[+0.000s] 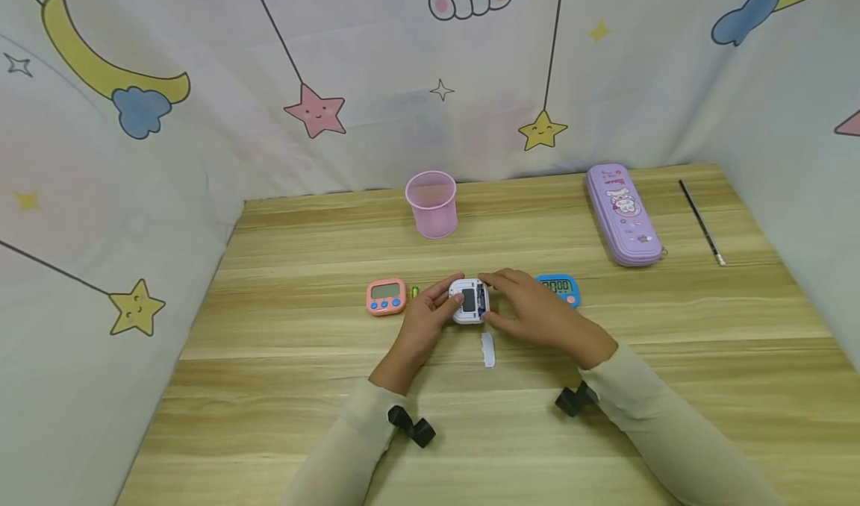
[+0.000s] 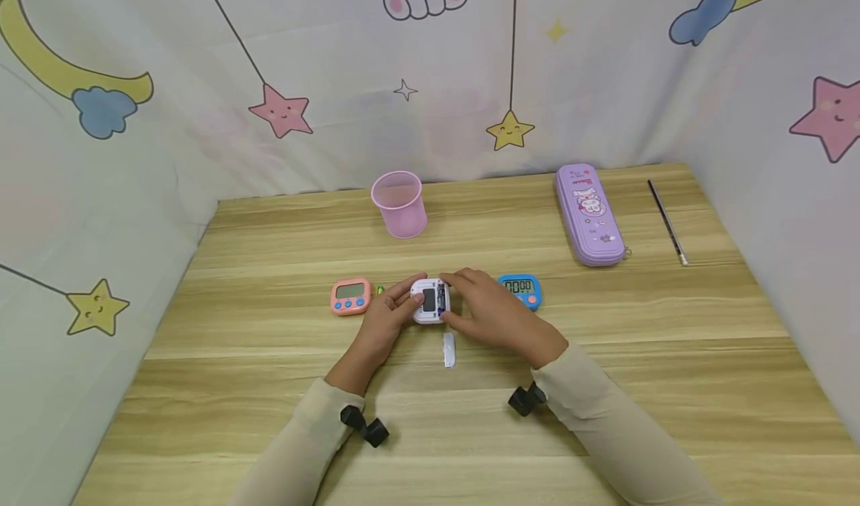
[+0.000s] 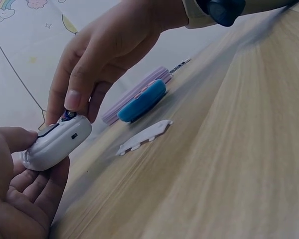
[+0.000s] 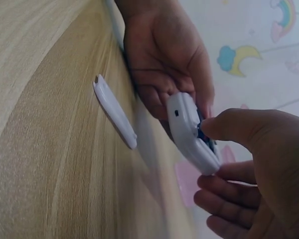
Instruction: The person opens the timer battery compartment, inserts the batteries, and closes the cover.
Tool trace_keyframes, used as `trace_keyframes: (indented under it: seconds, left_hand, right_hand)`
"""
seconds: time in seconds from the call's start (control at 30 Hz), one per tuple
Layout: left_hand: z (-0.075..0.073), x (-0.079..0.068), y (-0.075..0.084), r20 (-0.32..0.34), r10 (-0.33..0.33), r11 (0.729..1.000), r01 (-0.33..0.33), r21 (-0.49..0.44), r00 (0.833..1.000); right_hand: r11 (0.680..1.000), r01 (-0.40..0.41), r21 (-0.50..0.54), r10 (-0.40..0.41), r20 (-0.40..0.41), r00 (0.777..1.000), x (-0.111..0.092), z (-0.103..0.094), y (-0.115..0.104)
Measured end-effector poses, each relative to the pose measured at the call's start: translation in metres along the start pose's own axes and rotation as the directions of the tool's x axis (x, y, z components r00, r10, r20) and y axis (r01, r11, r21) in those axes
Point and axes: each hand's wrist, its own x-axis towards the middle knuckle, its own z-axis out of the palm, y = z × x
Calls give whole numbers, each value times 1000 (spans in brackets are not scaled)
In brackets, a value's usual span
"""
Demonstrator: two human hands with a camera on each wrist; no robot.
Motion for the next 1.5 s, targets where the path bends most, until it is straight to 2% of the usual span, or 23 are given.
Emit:
trace_keyframes:
  seconds: [0.4, 0.83, 1.3, 1.5]
  left_hand:
    - [-1, 0, 0, 28, 0, 1000, 0, 3, 1000]
    - [-1, 1, -2, 43, 16, 1000, -16, -16, 999]
    - [-3, 1, 0, 68, -14, 1000, 13, 8, 998]
    - [1, -6, 17, 80, -13, 1000, 13, 6, 997]
  right_hand:
    - [993, -27, 115, 26, 17, 1000, 1, 2, -1]
    - [952, -109, 286, 103, 37, 994, 3, 8, -4]
    - [951, -142, 276, 146, 6, 989, 2, 12, -7]
    - [950, -163, 266, 162, 24, 986, 2, 12, -6]
